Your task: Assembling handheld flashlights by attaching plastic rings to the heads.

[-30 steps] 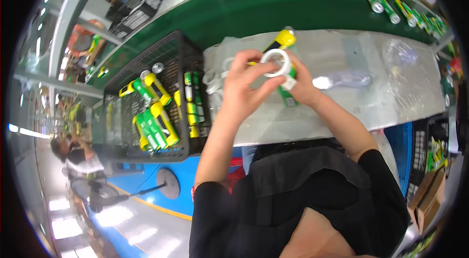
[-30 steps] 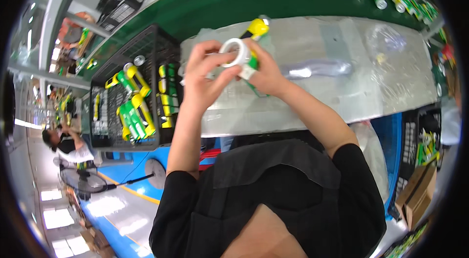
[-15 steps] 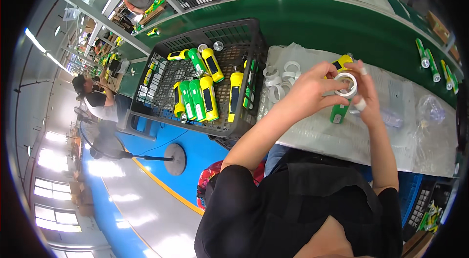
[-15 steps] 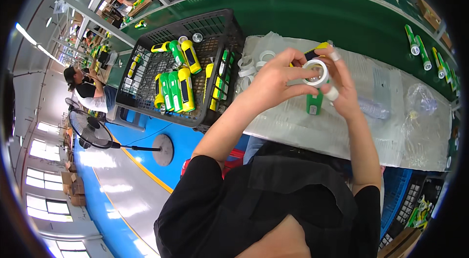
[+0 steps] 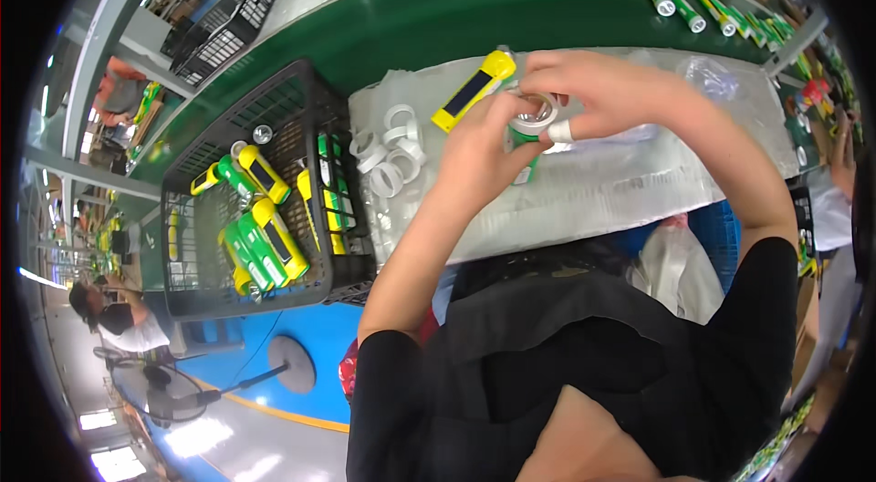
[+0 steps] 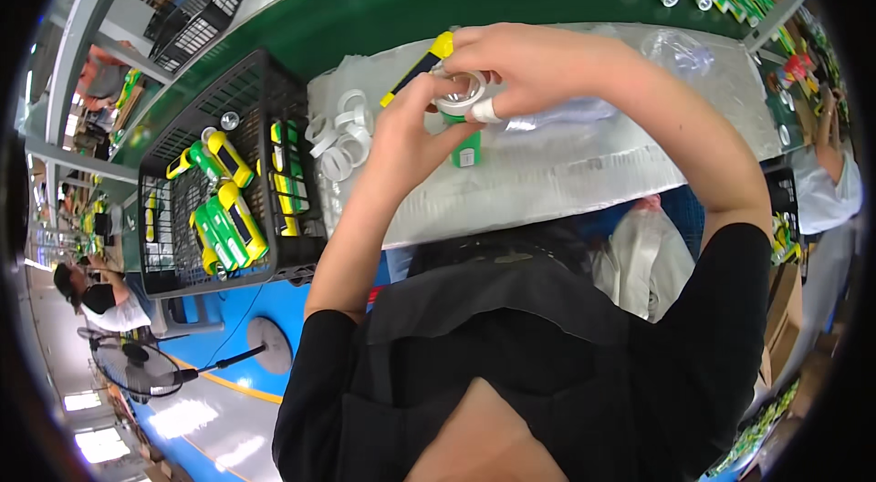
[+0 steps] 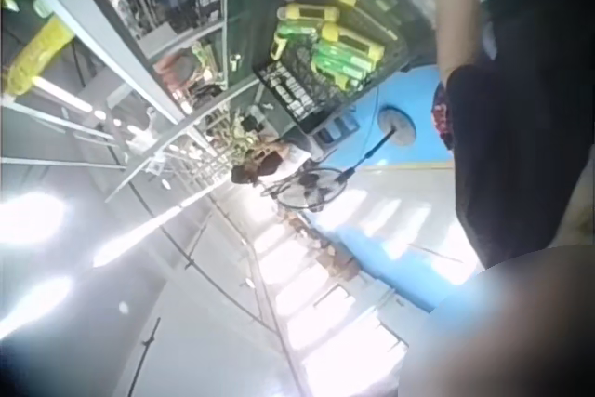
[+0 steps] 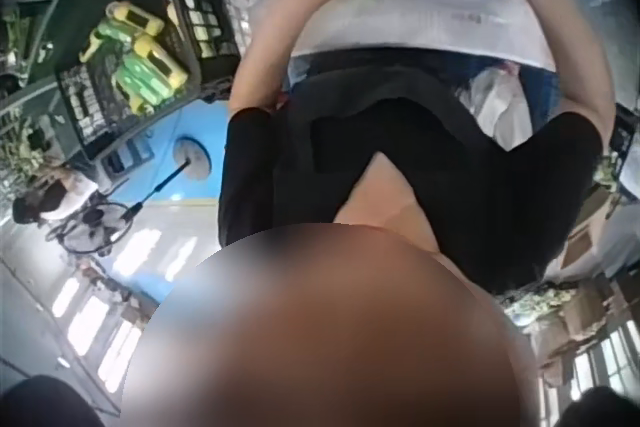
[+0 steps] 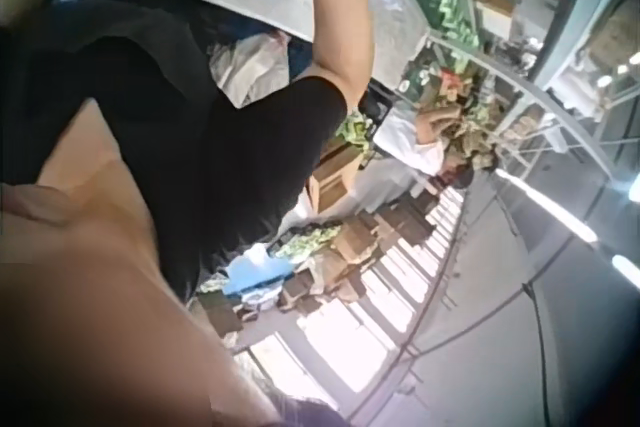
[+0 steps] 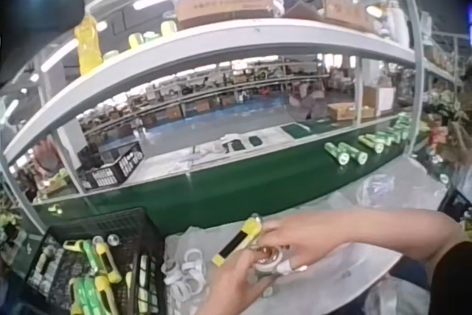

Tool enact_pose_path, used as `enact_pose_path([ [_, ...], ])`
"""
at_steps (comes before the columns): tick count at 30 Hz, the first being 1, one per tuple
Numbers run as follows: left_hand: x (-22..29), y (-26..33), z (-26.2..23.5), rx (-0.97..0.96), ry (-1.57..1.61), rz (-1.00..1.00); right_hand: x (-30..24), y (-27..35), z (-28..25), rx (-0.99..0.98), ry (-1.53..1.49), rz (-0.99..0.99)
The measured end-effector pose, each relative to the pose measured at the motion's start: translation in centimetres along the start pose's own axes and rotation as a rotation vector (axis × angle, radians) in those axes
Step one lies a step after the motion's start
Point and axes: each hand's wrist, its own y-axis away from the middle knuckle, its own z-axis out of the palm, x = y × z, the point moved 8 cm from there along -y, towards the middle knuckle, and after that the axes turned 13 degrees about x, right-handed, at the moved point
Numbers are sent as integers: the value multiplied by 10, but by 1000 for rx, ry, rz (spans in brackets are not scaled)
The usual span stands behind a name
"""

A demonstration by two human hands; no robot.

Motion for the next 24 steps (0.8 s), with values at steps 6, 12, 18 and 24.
enact_pose_path([
  [6,3,0,5,9,-24,38,3,-3,1,-132,-15,193],
  [12,2,-2,9,18,-36,51,9,-8,1,-134,-16,201],
  [18,0,-6,9,37,-101,47,33,-2,9,-78,295,525],
  [24,2,-5,10,83,-22,59,20,-2,-4,228,44,104],
])
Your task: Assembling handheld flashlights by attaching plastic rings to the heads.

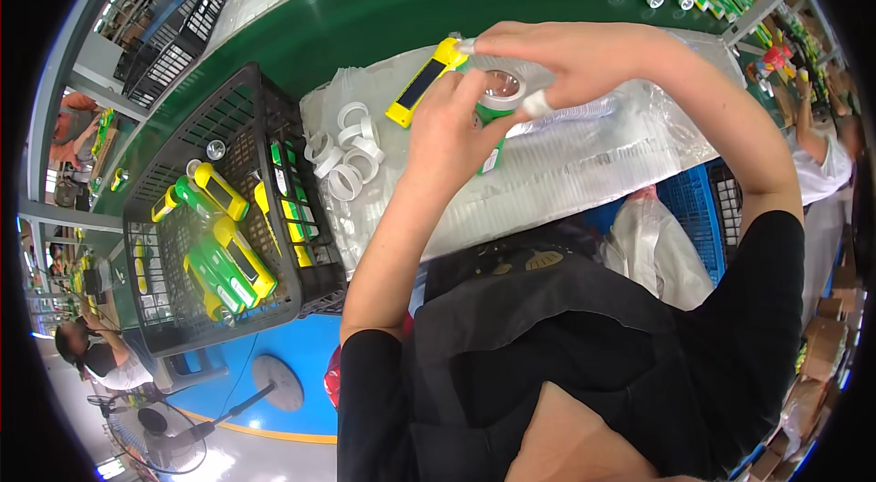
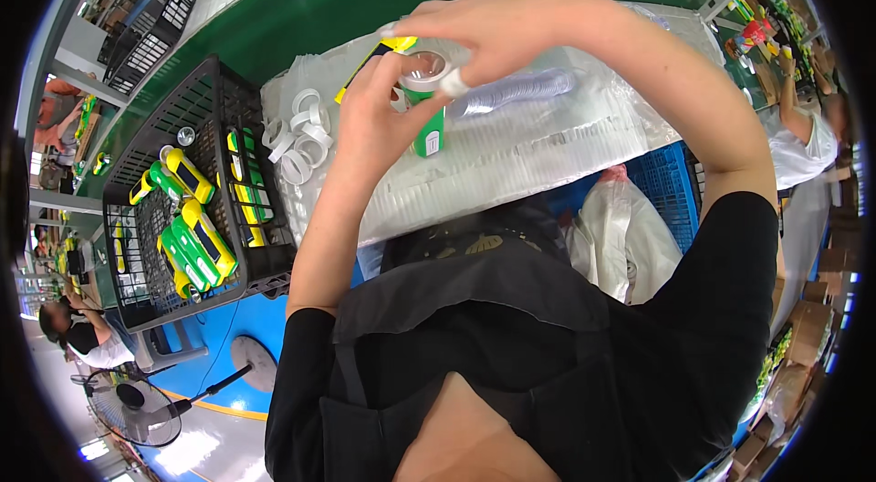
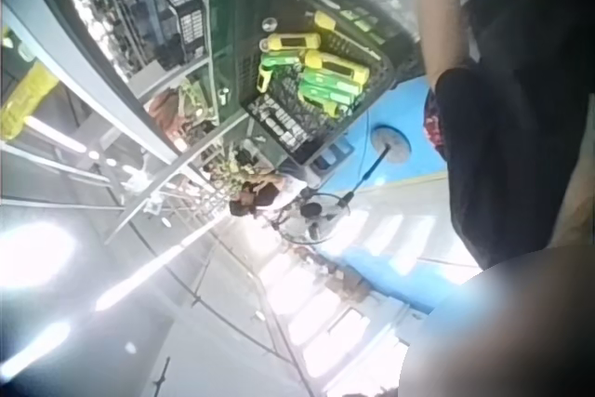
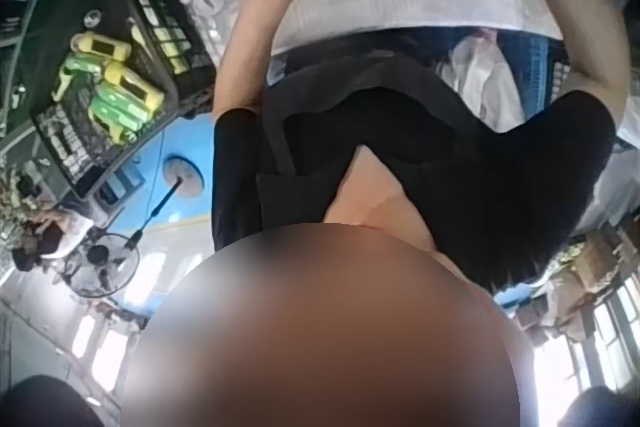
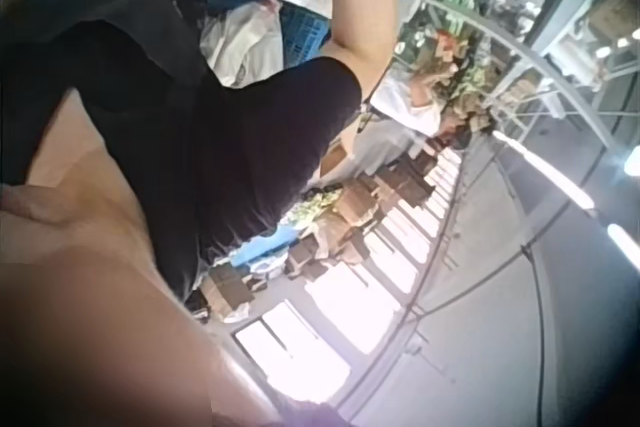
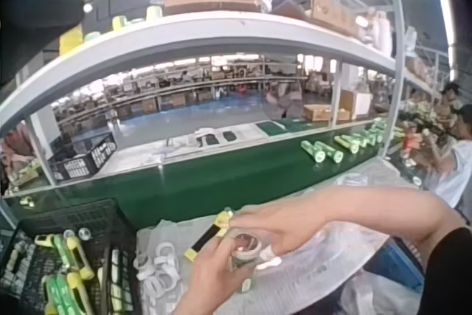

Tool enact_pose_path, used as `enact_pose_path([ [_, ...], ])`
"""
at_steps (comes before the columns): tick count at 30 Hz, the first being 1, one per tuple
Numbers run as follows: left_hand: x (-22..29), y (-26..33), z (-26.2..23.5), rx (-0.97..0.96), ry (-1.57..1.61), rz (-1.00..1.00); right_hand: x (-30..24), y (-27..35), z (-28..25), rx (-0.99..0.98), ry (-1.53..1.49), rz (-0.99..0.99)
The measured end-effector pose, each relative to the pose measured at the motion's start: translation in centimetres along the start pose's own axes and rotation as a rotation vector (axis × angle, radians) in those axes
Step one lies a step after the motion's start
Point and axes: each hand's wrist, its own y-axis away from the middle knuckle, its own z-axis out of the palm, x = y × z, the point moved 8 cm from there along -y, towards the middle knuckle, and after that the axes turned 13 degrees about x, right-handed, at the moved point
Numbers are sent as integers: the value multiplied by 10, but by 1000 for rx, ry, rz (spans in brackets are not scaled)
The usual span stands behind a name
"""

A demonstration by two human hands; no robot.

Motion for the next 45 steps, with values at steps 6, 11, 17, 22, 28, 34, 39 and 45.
enact_pose_path([
  [6,-5,2,0,-10,-46,-22,11,3,5,-193,425,217],
  [11,-3,-4,-4,19,2,-12,-7,4,3,-111,-22,-43],
  [17,-11,-2,-3,-38,-1,-97,-9,-2,1,-81,-18,10],
  [22,-13,10,-4,37,223,-57,-17,14,-2,-86,-24,-93],
  [28,15,47,18,-599,713,-376,-54,38,-38,136,-353,-127],
  [34,-25,21,34,-258,116,-304,23,47,-4,413,14,15],
  [39,-78,3,30,-236,-189,-198,109,39,18,542,-126,278],
  [45,-111,-4,1,-173,-676,-157,310,45,-33,931,5,862],
])
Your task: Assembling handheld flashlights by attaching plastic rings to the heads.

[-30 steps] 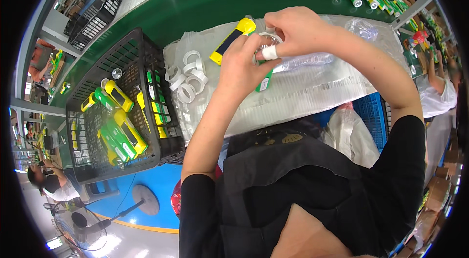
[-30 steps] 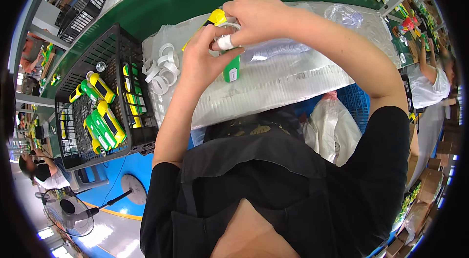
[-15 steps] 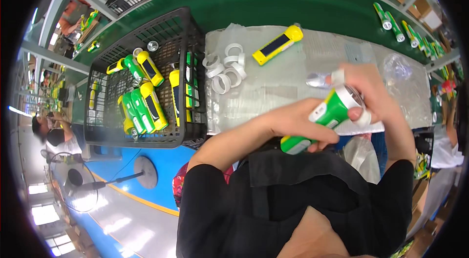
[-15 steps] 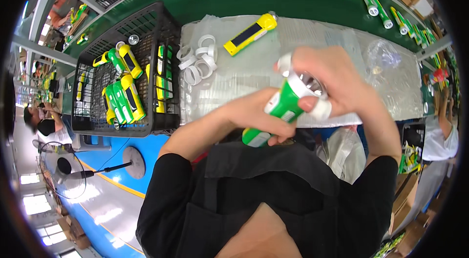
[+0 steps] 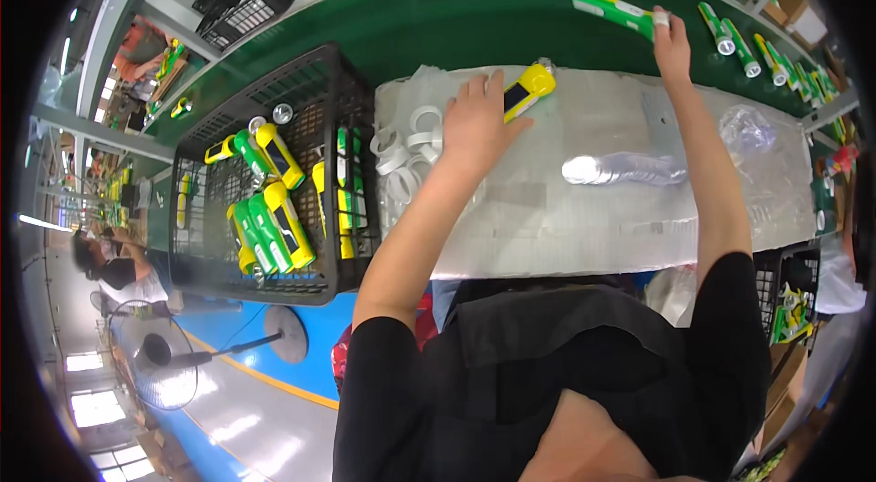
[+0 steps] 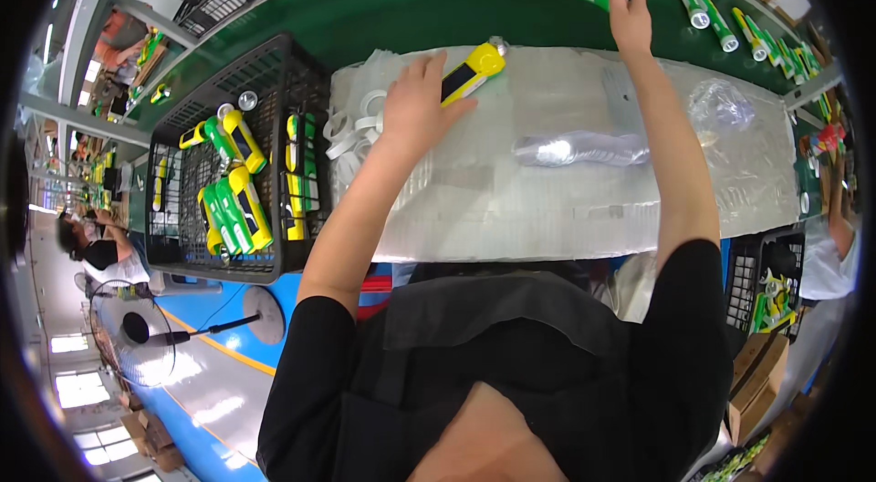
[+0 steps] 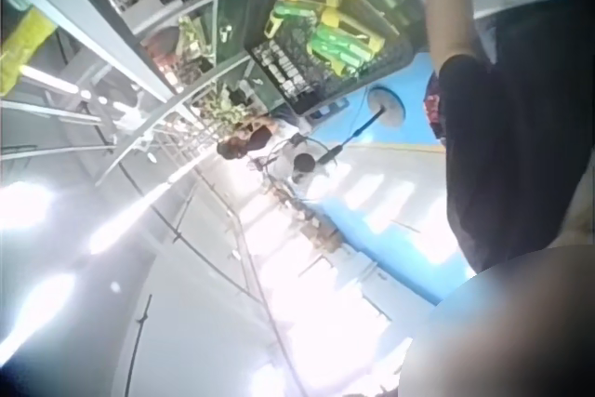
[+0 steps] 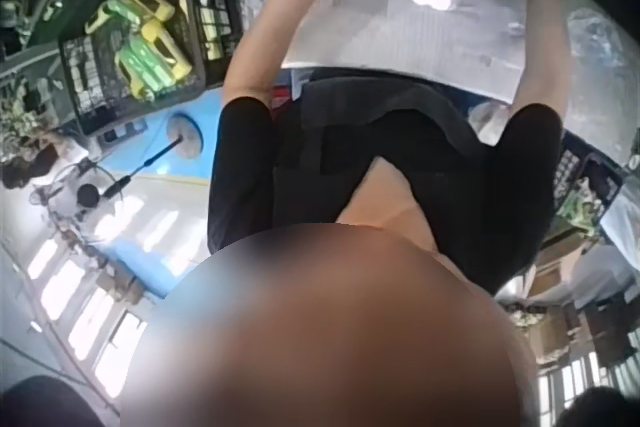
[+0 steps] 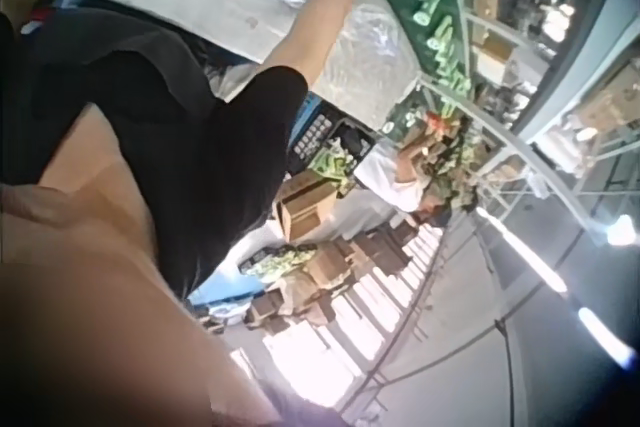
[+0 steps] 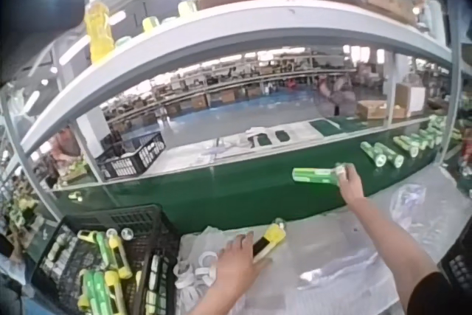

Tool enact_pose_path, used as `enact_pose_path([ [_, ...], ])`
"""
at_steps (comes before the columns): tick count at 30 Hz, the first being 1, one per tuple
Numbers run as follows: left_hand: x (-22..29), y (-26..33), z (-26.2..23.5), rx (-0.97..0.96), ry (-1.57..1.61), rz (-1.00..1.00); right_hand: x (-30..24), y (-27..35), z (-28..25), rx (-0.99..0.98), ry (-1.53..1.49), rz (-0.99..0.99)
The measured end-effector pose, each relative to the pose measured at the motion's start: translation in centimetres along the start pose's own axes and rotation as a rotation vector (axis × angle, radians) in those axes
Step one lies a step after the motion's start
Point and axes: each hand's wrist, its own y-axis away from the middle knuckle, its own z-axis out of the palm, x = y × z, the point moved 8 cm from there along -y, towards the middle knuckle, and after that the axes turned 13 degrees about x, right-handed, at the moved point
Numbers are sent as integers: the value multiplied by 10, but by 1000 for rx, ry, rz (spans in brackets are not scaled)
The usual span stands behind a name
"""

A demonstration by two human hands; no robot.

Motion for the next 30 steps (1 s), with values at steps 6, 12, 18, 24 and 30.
enact_pose_path([
  [6,-13,6,38,-194,-123,15,7,-19,13,67,560,-505],
  [12,17,27,-8,80,532,-183,-93,163,4,-870,-184,49],
  [18,32,68,-13,-42,727,-266,-117,254,-34,-766,-680,342],
  [24,25,53,-8,35,1404,-924,-129,303,-61,-1031,-930,456],
  [30,55,68,-17,-328,1483,-614,-137,339,-80,-1183,-758,548],
])
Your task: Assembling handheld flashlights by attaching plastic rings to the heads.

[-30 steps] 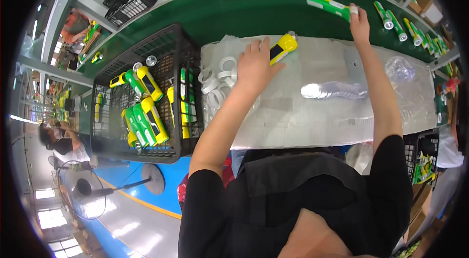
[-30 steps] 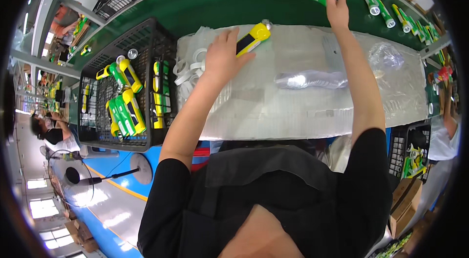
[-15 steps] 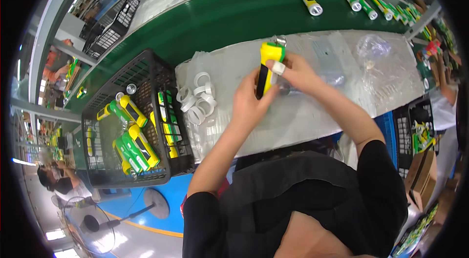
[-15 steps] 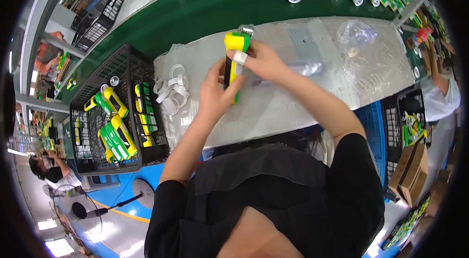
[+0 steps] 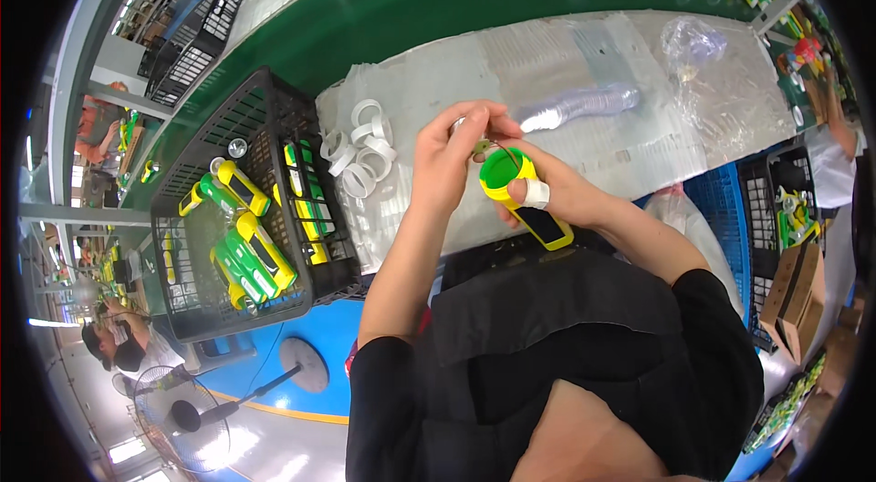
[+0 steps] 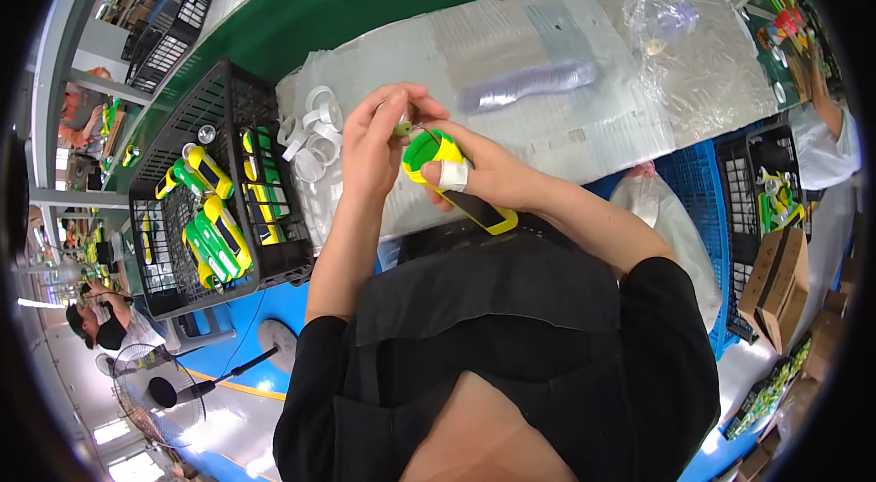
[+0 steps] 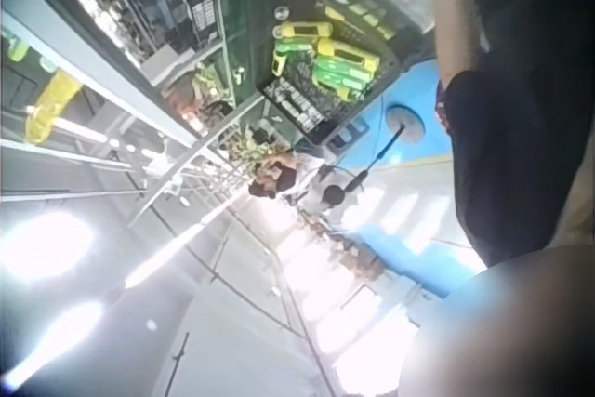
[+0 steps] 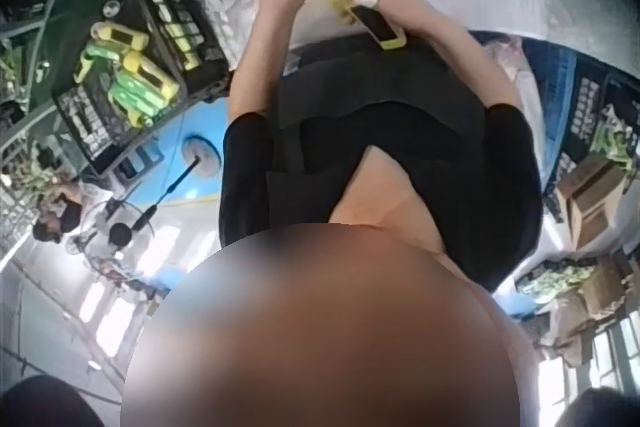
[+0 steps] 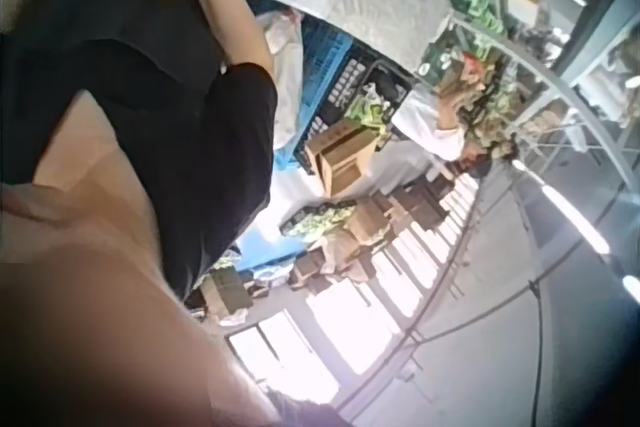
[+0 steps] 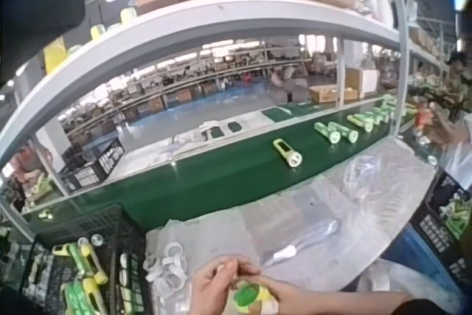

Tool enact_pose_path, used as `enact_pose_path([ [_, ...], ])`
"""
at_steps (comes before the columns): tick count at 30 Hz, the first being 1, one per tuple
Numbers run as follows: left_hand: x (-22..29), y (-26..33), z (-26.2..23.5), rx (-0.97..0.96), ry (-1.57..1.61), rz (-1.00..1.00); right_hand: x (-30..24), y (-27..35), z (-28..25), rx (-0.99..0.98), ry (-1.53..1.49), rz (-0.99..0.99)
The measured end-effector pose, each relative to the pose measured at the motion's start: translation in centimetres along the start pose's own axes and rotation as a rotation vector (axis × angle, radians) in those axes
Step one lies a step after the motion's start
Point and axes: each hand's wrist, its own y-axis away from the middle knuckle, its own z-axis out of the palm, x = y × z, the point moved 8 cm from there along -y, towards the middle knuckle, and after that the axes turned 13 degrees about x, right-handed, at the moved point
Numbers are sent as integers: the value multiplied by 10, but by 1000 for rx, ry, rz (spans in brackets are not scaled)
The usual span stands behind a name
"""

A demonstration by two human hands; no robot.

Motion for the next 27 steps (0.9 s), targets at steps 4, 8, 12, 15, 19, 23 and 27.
enact_pose_path([
  [4,22,30,15,-58,-407,471,4,2,-4,86,-96,-40],
  [8,19,44,40,-211,-591,770,28,-1,-21,209,-69,-92],
  [12,14,34,45,-177,-655,844,24,5,-42,335,-167,-121],
  [15,-15,-1,13,116,-682,632,16,13,-63,346,-327,-144],
  [19,-50,-22,21,-10,-1130,688,10,25,-86,492,-250,-166],
  [23,-59,-30,16,-50,-1096,649,10,28,-88,483,-249,-157],
  [27,-44,-24,7,21,-939,655,8,23,-80,434,-237,-144],
])
